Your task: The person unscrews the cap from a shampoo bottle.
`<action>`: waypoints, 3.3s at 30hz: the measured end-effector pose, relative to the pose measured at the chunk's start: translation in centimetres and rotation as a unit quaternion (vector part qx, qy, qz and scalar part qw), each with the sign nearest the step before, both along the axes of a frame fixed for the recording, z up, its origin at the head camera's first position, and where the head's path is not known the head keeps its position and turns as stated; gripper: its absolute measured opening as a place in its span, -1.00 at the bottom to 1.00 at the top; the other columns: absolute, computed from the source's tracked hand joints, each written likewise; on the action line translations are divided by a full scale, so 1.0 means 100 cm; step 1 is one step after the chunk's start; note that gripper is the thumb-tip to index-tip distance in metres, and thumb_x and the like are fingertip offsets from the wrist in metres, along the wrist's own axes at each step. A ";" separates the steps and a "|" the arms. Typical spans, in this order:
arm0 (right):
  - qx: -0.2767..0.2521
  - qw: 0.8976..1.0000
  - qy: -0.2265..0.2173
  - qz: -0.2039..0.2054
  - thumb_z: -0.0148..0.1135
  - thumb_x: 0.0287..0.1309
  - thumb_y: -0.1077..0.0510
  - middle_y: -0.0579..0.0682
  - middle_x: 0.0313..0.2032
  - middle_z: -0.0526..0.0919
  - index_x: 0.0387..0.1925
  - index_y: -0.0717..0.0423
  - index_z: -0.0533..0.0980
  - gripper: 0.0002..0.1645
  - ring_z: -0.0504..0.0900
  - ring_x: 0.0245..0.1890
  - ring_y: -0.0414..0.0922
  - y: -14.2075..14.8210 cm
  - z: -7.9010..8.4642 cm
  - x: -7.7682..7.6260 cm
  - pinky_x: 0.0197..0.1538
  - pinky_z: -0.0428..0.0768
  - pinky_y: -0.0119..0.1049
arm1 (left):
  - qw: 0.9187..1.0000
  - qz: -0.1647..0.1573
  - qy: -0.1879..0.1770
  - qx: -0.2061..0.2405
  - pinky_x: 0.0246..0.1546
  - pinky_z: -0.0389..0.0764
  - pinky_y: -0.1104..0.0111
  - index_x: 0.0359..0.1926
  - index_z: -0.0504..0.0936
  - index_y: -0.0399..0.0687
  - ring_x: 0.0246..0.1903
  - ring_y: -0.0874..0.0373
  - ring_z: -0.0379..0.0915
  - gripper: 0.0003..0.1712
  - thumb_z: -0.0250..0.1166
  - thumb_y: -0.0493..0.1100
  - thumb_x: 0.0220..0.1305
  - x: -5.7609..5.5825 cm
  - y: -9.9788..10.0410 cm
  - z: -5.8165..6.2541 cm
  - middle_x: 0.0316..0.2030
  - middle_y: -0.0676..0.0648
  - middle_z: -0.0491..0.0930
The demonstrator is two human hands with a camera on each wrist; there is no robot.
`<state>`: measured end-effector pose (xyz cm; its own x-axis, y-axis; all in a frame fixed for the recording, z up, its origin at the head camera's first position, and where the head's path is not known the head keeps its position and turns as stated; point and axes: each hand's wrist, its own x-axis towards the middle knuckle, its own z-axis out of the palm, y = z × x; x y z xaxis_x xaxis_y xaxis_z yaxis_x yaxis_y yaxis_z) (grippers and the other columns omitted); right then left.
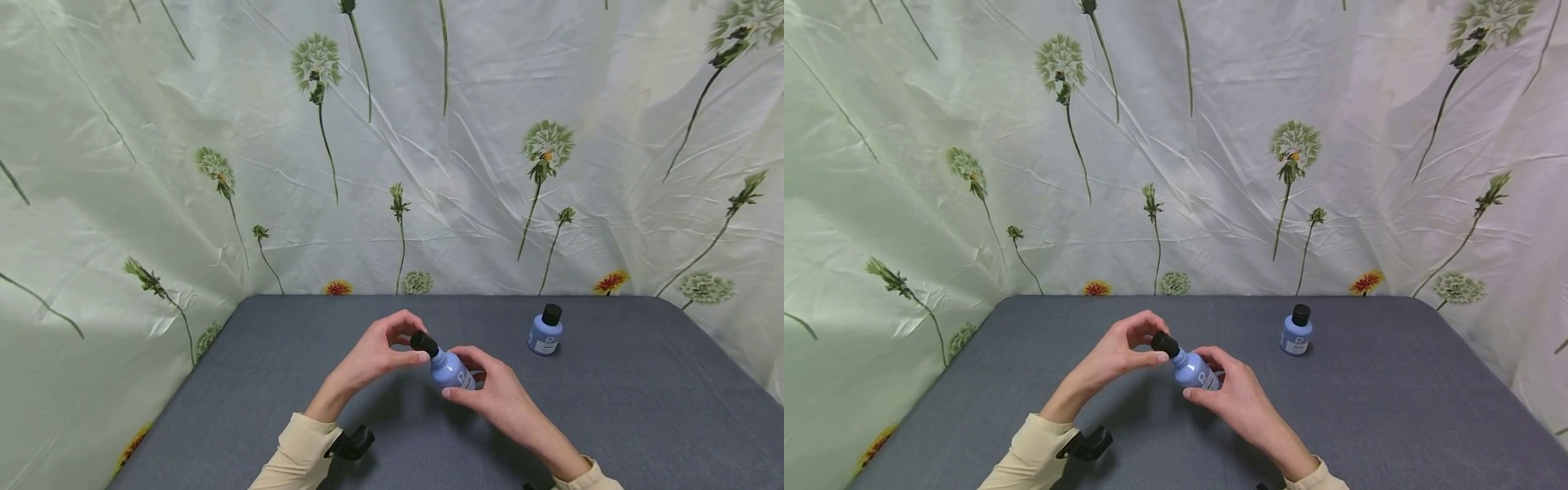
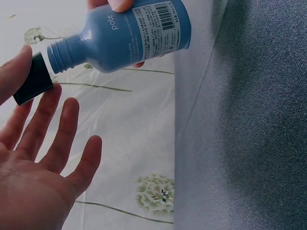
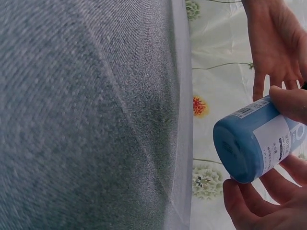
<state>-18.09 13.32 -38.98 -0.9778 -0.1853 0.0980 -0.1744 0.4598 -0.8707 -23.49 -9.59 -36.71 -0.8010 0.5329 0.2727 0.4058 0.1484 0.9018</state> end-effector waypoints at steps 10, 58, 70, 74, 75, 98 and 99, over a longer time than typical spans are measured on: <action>0.005 0.999 -0.006 -0.031 0.55 -0.02 0.02 -0.03 -0.02 0.61 0.15 -0.06 0.51 -0.34 0.56 -0.06 -0.04 0.002 -0.002 0.001 -0.06 0.55 -0.02 | 0.999 0.003 0.022 -0.027 -0.01 0.49 0.08 0.09 0.64 0.22 -0.09 0.12 0.50 -0.62 0.40 -0.06 0.25 0.000 0.001 0.001 -0.04 0.10 0.61; -0.094 0.995 -0.003 -0.038 0.52 0.02 0.14 0.12 0.16 0.54 0.26 0.10 0.44 -0.25 0.53 0.16 0.10 0.001 -0.006 -0.001 0.16 0.48 0.04 | 0.998 0.010 0.002 -0.065 -0.07 0.54 0.22 0.25 0.53 0.07 -0.06 0.14 0.53 -0.44 0.39 -0.30 0.23 -0.003 -0.006 -0.006 -0.01 0.02 0.60; -0.113 0.993 0.004 -0.015 0.52 0.02 0.18 0.12 0.17 0.52 0.23 0.10 0.45 -0.28 0.48 0.22 0.06 0.001 -0.005 -0.001 0.20 0.44 -0.05 | 0.996 0.015 -0.021 -0.082 -0.23 0.58 0.25 -0.04 0.66 0.03 -0.18 0.12 0.58 -0.68 0.43 -0.29 0.17 -0.006 -0.013 -0.014 -0.12 0.04 0.61; -0.115 0.993 0.006 -0.016 0.52 0.02 0.19 0.12 0.18 0.51 0.23 0.11 0.45 -0.29 0.46 0.24 0.07 0.001 -0.003 -0.002 0.20 0.43 -0.07 | 0.996 0.014 -0.016 -0.084 -0.23 0.57 0.25 -0.05 0.65 -0.01 -0.17 0.11 0.58 -0.68 0.43 -0.30 0.17 -0.008 -0.017 -0.016 -0.12 0.02 0.61; -0.116 0.993 0.006 -0.016 0.52 0.01 0.19 0.12 0.18 0.51 0.23 0.11 0.45 -0.29 0.45 0.24 0.06 0.000 -0.003 -0.002 0.20 0.43 -0.07 | 0.996 0.013 -0.016 -0.086 -0.23 0.57 0.26 -0.04 0.65 -0.02 -0.17 0.11 0.58 -0.68 0.43 -0.30 0.17 -0.009 -0.018 -0.017 -0.11 0.01 0.61; -0.132 0.990 0.028 0.025 0.48 0.04 0.27 0.13 0.15 0.54 0.23 0.16 0.46 -0.32 0.48 0.22 0.02 -0.017 -0.008 -0.028 0.20 0.45 -0.12 | 0.994 0.075 -0.024 -0.078 -0.17 0.62 0.22 0.07 0.61 -0.26 -0.11 0.03 0.60 -0.58 0.42 -0.28 0.18 -0.027 -0.048 -0.028 -0.06 -0.12 0.60; -0.131 0.991 0.031 0.027 0.48 0.04 0.28 0.13 0.14 0.55 0.22 0.16 0.46 -0.33 0.49 0.22 0.02 -0.017 -0.009 -0.030 0.19 0.45 -0.13 | 0.994 0.078 -0.021 -0.080 -0.16 0.62 0.23 0.07 0.60 -0.27 -0.11 0.03 0.60 -0.58 0.42 -0.28 0.18 -0.027 -0.049 -0.029 -0.05 -0.12 0.60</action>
<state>-21.04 11.58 -39.86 -0.9578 -0.1977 0.2085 -0.2488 0.2079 -0.9460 -26.23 -14.53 -39.60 -0.8862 0.4354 0.1585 0.3288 0.3497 0.8773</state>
